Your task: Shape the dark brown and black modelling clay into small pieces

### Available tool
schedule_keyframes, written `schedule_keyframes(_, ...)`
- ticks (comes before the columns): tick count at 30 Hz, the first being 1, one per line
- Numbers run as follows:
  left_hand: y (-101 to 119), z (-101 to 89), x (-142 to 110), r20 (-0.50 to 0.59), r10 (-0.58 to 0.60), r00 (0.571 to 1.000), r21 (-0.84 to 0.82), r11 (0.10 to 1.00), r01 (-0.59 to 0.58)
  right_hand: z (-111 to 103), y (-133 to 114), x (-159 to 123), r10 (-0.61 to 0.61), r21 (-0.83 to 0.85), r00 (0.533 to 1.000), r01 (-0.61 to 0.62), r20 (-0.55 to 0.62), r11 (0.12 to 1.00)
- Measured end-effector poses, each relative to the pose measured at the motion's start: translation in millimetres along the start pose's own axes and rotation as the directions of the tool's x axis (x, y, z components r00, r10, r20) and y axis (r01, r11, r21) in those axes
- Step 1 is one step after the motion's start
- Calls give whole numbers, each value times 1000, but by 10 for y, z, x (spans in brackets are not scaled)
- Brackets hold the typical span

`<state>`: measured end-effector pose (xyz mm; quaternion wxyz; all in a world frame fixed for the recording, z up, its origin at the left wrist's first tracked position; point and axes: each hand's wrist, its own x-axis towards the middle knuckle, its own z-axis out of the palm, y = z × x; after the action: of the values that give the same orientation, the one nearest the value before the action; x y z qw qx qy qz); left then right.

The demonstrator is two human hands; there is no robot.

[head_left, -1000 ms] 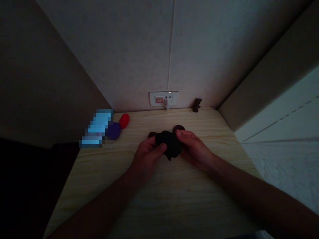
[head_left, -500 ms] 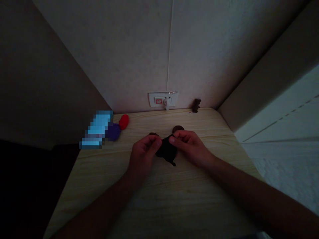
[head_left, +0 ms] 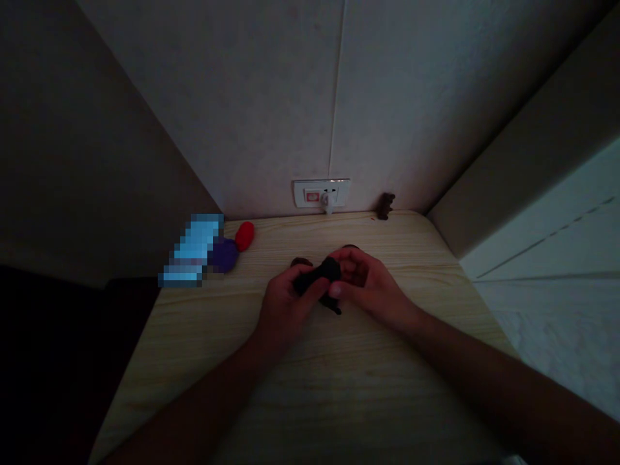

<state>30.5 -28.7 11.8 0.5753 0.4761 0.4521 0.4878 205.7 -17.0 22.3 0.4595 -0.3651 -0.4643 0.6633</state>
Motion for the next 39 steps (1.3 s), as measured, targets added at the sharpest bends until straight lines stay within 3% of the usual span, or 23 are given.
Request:
schedule_keyframes(4, 15, -5, 3, -91, 38, 995, -72, 996, -44, 0, 23, -4, 16, 28, 999, -17, 32, 999)
schedule_keyframes(9, 64, 22, 12, 17, -122, 992, -341, 932, 120, -11, -13, 4, 11, 83, 997, -17, 79, 996)
schedule_keyframes(11, 83, 38, 16, 30, -203, 979, -393, 898, 199, -21, -20, 3, -38, 34, 998, 36, 52, 999)
schedule_keyframes(13, 95, 53, 19, -19, -232, 972, -411, 888, 204, -37, -24, -5, -145, -127, 989, 145, 2, 981)
schedule_keyframes(15, 102, 63, 21, -90, -192, 977, -400, 906, 142, -59, -28, -21, -301, -375, 953, 284, 13, 882)
schedule_keyframes(18, 108, 63, 25, -138, -131, 982, -378, 923, 69, -94, -36, -44, -471, -654, 857, 480, 209, 584)
schedule_keyframes(20, 110, 55, 24, -135, -133, 982, -378, 923, 73, -110, -38, -52, -498, -706, 803, 558, 327, 437)
schedule_keyframes(23, 108, 38, 10, -116, -101, 988, -300, 952, 62, -124, -45, -56, -490, -727, 784, 581, 381, 365)
schedule_keyframes(26, 112, 11, -19, -103, 87, 991, -42, 995, -91, -139, -57, -58, -493, -741, 787, 571, 370, 354)
schedule_keyframes(28, 120, -14, -33, -68, 256, 964, 166, 956, -243, -153, -66, -59, -512, -740, 781, 571, 356, 356)
schedule_keyframes(30, 128, -38, -39, -8, 359, 933, 275, 898, -343, -161, -76, -58, -516, -734, 777, 578, 360, 358)
schedule_keyframes(32, 136, -50, -37, 28, 348, 937, 273, 899, -342, -155, -91, -60, -502, -725, 779, 585, 376, 364)
schedule_keyframes(35, 144, -39, -30, 2, 248, 969, 195, 950, -243, -123, -123, -73, -463, -702, 808, 564, 363, 434)
schedule_keyframes(39, 157, -21, -19, -65, 181, 981, 100, 980, -174, -90, -127, -87, -300, -523, 917, 396, 261, 755)
